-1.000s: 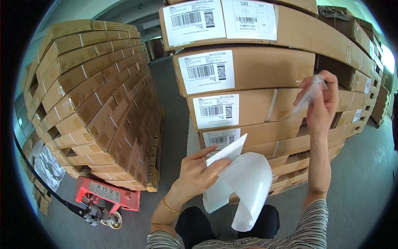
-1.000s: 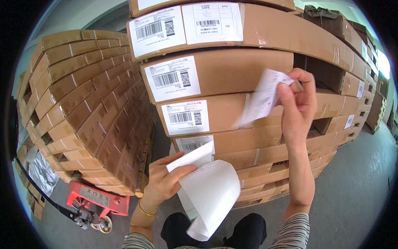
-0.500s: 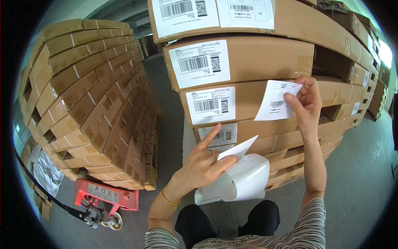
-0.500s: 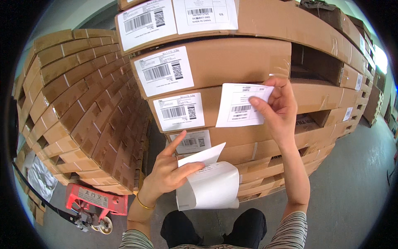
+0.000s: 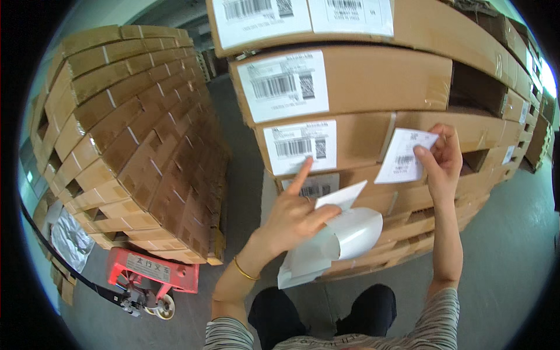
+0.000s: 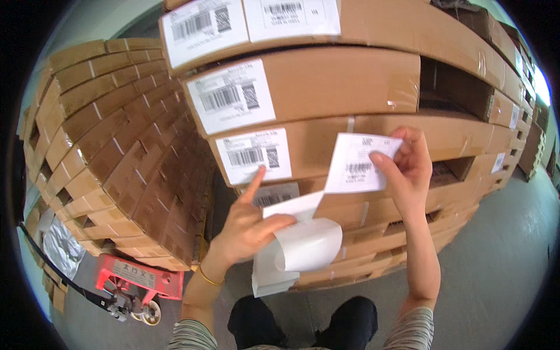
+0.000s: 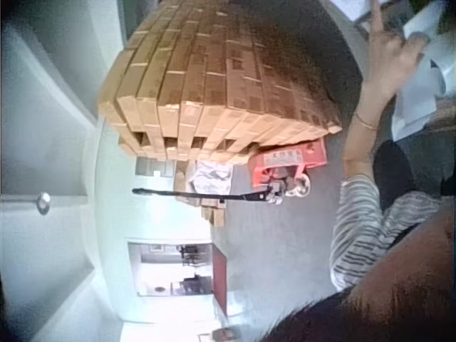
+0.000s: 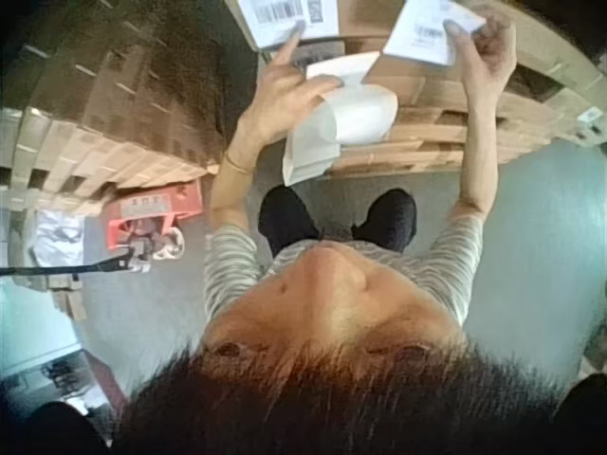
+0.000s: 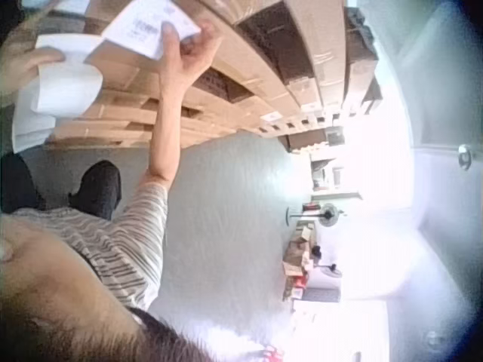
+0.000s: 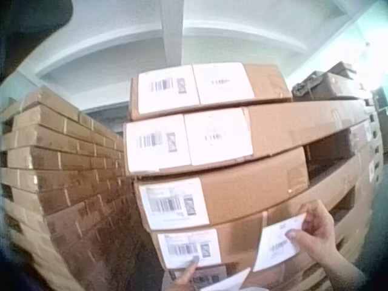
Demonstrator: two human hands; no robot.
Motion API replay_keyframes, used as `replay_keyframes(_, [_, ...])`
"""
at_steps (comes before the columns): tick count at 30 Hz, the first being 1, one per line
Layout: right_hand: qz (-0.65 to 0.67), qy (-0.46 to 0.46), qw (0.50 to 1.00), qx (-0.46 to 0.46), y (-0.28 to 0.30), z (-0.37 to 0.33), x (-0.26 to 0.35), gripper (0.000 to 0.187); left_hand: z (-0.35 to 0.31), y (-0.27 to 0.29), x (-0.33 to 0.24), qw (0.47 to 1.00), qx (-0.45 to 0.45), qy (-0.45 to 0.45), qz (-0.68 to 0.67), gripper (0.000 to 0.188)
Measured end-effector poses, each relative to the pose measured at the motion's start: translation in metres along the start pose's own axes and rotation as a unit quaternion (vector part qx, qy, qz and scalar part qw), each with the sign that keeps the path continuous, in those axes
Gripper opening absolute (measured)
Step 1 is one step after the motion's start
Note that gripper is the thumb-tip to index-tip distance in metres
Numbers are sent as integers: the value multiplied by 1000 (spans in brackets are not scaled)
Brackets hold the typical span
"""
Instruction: The person labels cardboard boxes by peeling adhesive shipping labels from backing paper and sticking them onto the stacked boxes by hand.
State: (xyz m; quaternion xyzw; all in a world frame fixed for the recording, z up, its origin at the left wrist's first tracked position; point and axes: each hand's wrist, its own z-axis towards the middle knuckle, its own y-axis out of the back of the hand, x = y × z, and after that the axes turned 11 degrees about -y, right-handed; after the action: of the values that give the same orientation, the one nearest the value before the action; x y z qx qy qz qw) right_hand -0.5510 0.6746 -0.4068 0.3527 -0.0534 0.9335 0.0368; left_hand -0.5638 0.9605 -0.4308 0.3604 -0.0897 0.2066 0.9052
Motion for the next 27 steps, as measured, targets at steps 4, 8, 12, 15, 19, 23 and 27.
replay_keyframes(4, [14,-8,1000,-5,0,-5,1,31,3,1,6,1000,-24,-1,-10,31])
replay_keyframes(8, [22,-4,1000,2,-1,-2,9,30,7,6,8,999,-29,-4,-21,36])
replay_keyframes(12, [20,10,1000,7,0,-1,14,30,8,11,10,999,-36,-14,-13,41])
replay_keyframes(15, [34,-2,999,2,-1,-4,15,30,8,10,14,999,-36,-12,-15,41])
replay_keyframes(19, [47,-6,999,8,6,-6,9,31,10,11,12,1000,-19,-12,3,41])
replay_keyframes(23, [64,-12,998,6,14,-8,4,31,12,5,14,999,-41,-18,-2,43])
replay_keyframes(27, [64,-24,998,0,22,-12,-1,31,12,4,14,1000,-4,0,1,47])
